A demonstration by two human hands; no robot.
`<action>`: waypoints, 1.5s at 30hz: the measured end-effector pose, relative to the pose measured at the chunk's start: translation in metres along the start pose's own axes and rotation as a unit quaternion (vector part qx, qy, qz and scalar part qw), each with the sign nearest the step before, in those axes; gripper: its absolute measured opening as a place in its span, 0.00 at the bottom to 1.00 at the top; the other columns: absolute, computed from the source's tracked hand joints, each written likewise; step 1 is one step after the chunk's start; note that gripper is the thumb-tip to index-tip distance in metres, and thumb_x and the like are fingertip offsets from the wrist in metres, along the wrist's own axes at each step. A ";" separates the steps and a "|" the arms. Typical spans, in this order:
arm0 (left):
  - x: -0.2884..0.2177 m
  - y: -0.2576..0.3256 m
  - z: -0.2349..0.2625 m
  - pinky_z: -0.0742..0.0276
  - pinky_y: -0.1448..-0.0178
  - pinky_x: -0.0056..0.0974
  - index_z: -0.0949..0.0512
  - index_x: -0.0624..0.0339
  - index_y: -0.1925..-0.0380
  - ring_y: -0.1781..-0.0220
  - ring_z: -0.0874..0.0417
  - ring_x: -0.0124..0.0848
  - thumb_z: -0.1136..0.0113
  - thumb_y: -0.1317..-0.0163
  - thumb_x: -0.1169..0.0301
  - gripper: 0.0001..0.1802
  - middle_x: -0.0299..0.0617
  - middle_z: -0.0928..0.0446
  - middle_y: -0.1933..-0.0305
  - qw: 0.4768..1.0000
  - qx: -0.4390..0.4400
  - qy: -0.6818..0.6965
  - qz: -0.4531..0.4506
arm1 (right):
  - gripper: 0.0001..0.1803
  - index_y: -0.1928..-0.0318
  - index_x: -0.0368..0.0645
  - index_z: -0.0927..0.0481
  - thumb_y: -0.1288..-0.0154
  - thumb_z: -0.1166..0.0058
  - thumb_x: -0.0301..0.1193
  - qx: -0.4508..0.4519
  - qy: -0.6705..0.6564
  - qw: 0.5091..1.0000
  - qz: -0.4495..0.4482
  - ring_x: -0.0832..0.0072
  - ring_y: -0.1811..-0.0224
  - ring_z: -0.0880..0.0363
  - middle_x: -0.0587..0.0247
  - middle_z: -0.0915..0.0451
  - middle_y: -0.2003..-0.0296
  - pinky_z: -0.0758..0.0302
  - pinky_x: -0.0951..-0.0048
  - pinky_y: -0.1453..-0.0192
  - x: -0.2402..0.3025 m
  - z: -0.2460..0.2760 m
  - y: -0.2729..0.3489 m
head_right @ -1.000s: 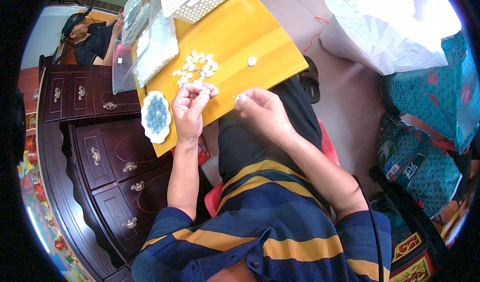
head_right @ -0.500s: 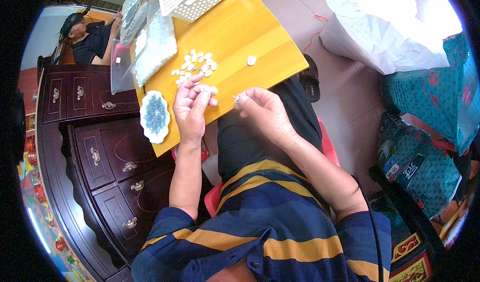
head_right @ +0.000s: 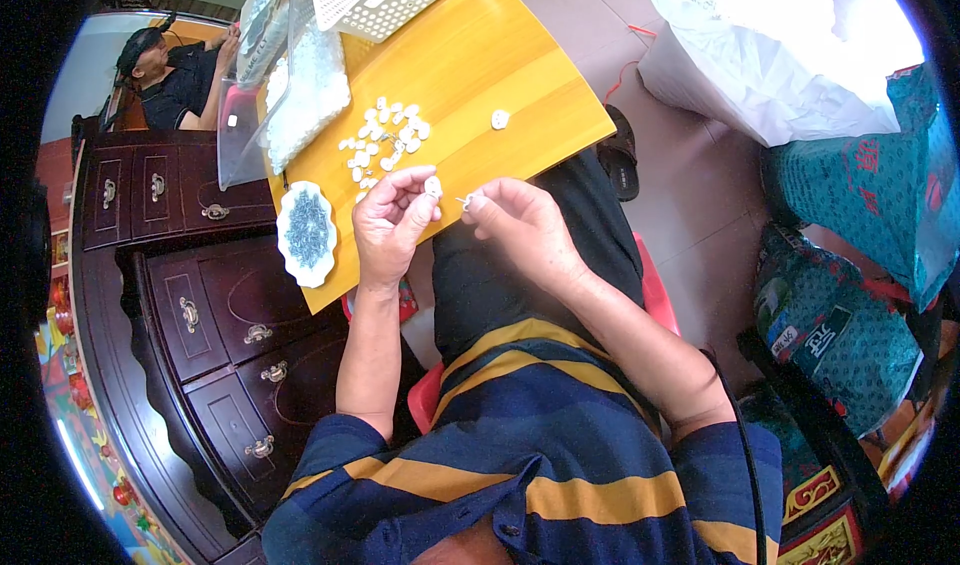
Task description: Manual assembly of small white plastic components by inserting metal pins into them.
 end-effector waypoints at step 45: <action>0.001 0.004 -0.003 0.21 0.54 0.26 0.20 0.69 0.46 0.61 0.19 0.19 0.35 0.34 0.82 0.16 0.35 0.18 0.58 0.997 0.038 -0.043 0.041 | 0.11 0.54 0.36 0.18 0.23 0.45 0.33 0.015 -0.001 1.000 0.019 0.81 0.60 0.20 0.66 0.15 0.62 0.22 0.77 0.51 -0.003 0.000 -0.002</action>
Point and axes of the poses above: each hand's wrist, its own y-axis away from the middle knuckle, its own z-axis out of the back of the hand, x = y × z, the point moved 4 cm from there along -y, towards the middle knuckle
